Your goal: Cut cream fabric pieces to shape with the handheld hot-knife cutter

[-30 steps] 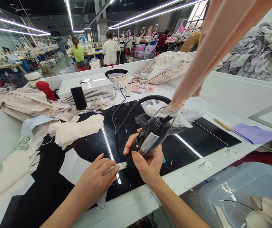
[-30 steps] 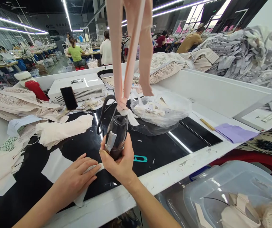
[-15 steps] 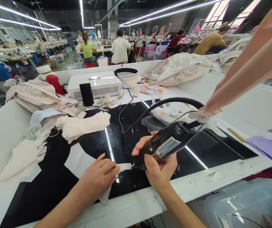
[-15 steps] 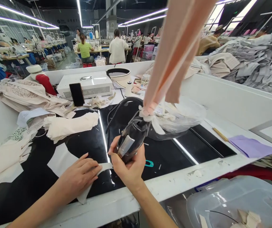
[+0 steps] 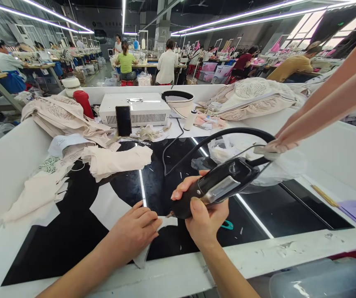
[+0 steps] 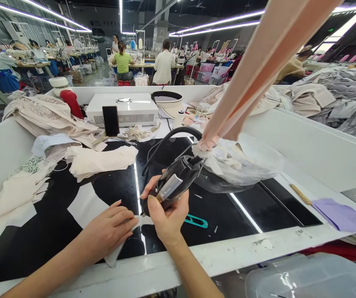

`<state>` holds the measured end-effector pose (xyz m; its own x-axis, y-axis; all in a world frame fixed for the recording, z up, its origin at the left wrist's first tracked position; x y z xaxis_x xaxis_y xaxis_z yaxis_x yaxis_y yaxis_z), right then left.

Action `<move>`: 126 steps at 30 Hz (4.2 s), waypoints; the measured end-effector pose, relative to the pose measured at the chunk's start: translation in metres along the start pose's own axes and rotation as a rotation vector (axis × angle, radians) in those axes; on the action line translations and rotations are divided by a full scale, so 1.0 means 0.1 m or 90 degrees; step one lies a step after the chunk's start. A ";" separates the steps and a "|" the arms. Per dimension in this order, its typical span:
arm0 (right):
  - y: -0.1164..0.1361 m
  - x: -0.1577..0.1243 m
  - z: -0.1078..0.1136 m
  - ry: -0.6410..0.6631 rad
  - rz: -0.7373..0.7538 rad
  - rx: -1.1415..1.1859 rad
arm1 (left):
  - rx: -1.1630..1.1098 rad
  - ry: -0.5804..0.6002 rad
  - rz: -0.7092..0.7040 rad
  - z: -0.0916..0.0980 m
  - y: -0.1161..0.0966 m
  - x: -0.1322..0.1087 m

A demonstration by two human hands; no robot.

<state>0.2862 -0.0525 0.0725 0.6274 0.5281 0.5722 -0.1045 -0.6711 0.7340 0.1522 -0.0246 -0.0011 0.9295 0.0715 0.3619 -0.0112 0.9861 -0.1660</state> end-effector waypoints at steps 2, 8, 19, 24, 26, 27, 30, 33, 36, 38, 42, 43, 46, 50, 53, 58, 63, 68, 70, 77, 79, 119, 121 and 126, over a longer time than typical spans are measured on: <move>-0.03 -0.01 -0.01 0.004 -0.001 0.005 | 0.006 0.004 0.000 -0.01 0.00 0.01; -0.03 0.01 -0.01 0.006 -0.011 -0.025 | -0.001 0.004 0.001 -0.02 0.00 0.00; 0.06 0.02 0.15 -0.010 0.017 -0.031 | -0.038 0.015 0.009 -0.02 0.01 -0.03; 0.02 0.02 0.12 -0.018 0.004 -0.045 | -0.044 0.017 0.011 -0.05 0.03 -0.05; 0.04 0.02 0.13 -0.025 0.000 -0.035 | -0.045 0.020 0.017 -0.06 0.04 -0.06; 0.05 0.02 0.12 -0.023 0.001 -0.025 | -0.044 0.021 0.018 -0.06 0.05 -0.06; 0.08 -0.02 0.07 -0.003 0.003 0.008 | -0.041 0.020 0.015 -0.05 0.04 -0.06; 0.06 -0.07 0.01 0.016 -0.007 0.024 | -0.037 0.015 0.008 -0.02 0.03 -0.05; 0.02 -0.11 -0.02 0.022 -0.017 0.021 | -0.035 0.011 0.000 -0.01 0.02 -0.04; 0.01 -0.11 -0.03 0.021 -0.019 0.005 | -0.037 0.009 -0.002 -0.01 0.02 -0.04; 0.06 -0.08 0.00 0.017 -0.014 -0.017 | -0.038 0.013 0.002 -0.03 0.04 -0.05; 0.08 -0.07 0.03 0.010 -0.009 -0.018 | -0.038 0.013 0.002 -0.04 0.04 -0.05; 0.12 -0.05 0.11 -0.010 0.006 -0.019 | -0.038 0.013 0.003 -0.03 0.04 -0.05; 0.10 -0.06 0.14 -0.008 0.003 -0.031 | -0.040 0.010 0.002 -0.01 0.03 -0.05; 0.09 -0.07 0.11 -0.002 0.007 -0.042 | -0.049 0.018 0.002 -0.04 0.04 -0.06; 0.10 -0.08 0.14 -0.020 -0.007 -0.051 | 0.001 -0.041 -0.006 0.04 -0.01 -0.07; 0.08 -0.10 0.25 -0.029 -0.026 -0.072 | 0.061 -0.089 0.047 0.11 -0.03 -0.05; 0.04 -0.10 0.30 -0.020 -0.043 -0.107 | 0.046 -0.101 0.127 -0.03 0.08 -0.10; 0.05 -0.11 0.29 -0.022 -0.044 -0.110 | 0.042 -0.105 0.141 -0.07 0.12 -0.13; 0.09 -0.21 0.31 -0.131 -0.046 -0.100 | 0.029 -0.066 0.144 -0.18 0.20 -0.14; 0.09 -0.21 0.31 -0.123 -0.044 -0.103 | 0.020 -0.043 0.153 -0.20 0.21 -0.14; 0.32 -0.32 -0.07 0.020 0.001 -0.094 | 0.086 0.044 0.064 0.13 -0.11 -0.24; 0.32 -0.33 -0.08 0.022 0.001 -0.096 | 0.081 0.044 0.050 0.14 -0.12 -0.23; 0.32 -0.35 -0.08 0.024 -0.003 -0.100 | 0.070 0.060 0.044 0.14 -0.12 -0.23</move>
<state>0.2551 -0.0881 0.0786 0.5990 0.5524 0.5797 -0.2223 -0.5808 0.7831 0.1261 -0.0356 0.0051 0.9554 0.1305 0.2649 -0.1119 0.9902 -0.0840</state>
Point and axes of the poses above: each hand's wrist, its own x-axis towards the middle knuckle, its own z-axis out of the back of the hand, y = z × x, the point moved 10 cm from there along x, towards the middle knuckle, and after that the axes turned 1 degree about y, right-handed, at the moved point
